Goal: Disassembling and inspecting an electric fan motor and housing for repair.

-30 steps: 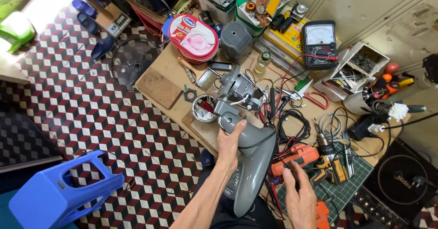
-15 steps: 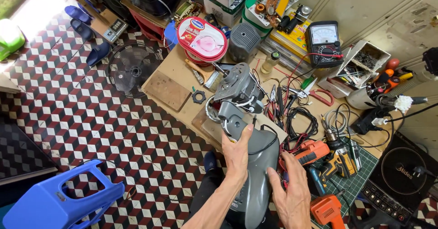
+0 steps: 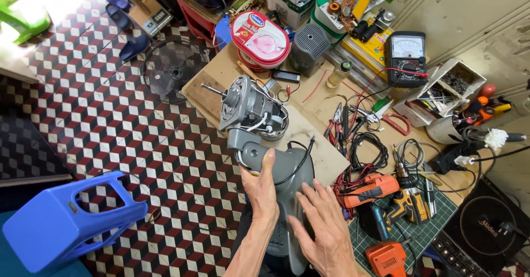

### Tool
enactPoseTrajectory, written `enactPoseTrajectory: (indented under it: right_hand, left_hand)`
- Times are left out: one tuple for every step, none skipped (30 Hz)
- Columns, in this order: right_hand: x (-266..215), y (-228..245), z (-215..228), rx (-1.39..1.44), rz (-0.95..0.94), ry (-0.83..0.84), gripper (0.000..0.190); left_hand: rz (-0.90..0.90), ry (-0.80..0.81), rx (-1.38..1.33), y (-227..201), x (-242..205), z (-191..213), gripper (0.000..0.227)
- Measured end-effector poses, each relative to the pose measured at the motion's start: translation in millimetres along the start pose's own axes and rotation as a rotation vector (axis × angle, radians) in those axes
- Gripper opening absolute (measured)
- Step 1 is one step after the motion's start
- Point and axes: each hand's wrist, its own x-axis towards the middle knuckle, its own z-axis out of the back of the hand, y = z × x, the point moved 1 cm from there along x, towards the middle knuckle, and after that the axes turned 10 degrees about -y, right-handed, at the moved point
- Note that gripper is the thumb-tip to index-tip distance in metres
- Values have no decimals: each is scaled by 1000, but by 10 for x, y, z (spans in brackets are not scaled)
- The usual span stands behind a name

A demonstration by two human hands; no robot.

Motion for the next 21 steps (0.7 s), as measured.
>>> enactPoseTrajectory:
  right_hand:
    - [86,7,21,11,12,11,57]
    - [168,20,42,42,-4,-17,52]
    - [266,17,76,67,-18,-49,48]
    - [379,26,45,72,-3,-42,48]
    - [496,47,6,91,-11,-44,52]
    - [610,76,-32,111,-19,-46,57]
    - [704,136,-32,111,-6,-45,57]
    - [796,183,-41,81,-126,23,64]
    - [883,228,-45,46,-249,87,71]
    - [930,202,-50,40,-238,85,71]
    - [953,178,-49,-19,-266,66,72]
    - [979,152,-53,-78,-292,46,74]
    - [1024,95,-28,-78,-285,53,74]
    - [1065,26,-7,-99,-430,96,79]
    - [1104,-34,17,-122,-576,131,85]
    - [1088,-121,14,-123,-571,131,85]
    - [1087,-219,22,-99,-579,95,76]
    - [1090,-318,31,-74,-587,60,68]
    - [1051,-424,32,-75,-586,61,68]
    - [1010,-535,25,148,-678,7,55]
    - [963,-653,11,373,-766,-42,43]
  left_hand:
    - [-6,-18,-4,7,-45,8,59]
    - [-46,-13,34,8,-91,21,57]
    - [-84,-3,67,17,-139,-2,55]
    - [-89,-16,58,176,-171,16,55]
    - [-206,-9,162,317,-193,28,49]
    - [-322,-3,267,455,-217,39,44]
    - [-327,-10,256,566,-260,38,44]
    - [-208,73,62,687,-301,27,41]
    - [-84,160,-132,815,-345,3,40]
    - [-87,161,-144,694,-385,-114,40]
    - [-237,99,67,570,-450,-200,37]
    - [-383,32,278,446,-509,-286,35]
    - [-382,23,275,465,-525,-312,35]
    - [-517,48,315,473,-546,-345,38]
    - [-654,80,355,474,-564,-376,41]
    - [-655,76,351,479,-585,-381,41]
    - [-704,93,395,480,-606,-409,43]
    - [-753,110,439,481,-625,-440,45]
    - [-752,109,438,496,-633,-473,45]
    - [-789,131,463,513,-638,-506,48]
    - [-822,150,490,541,-645,-536,51]
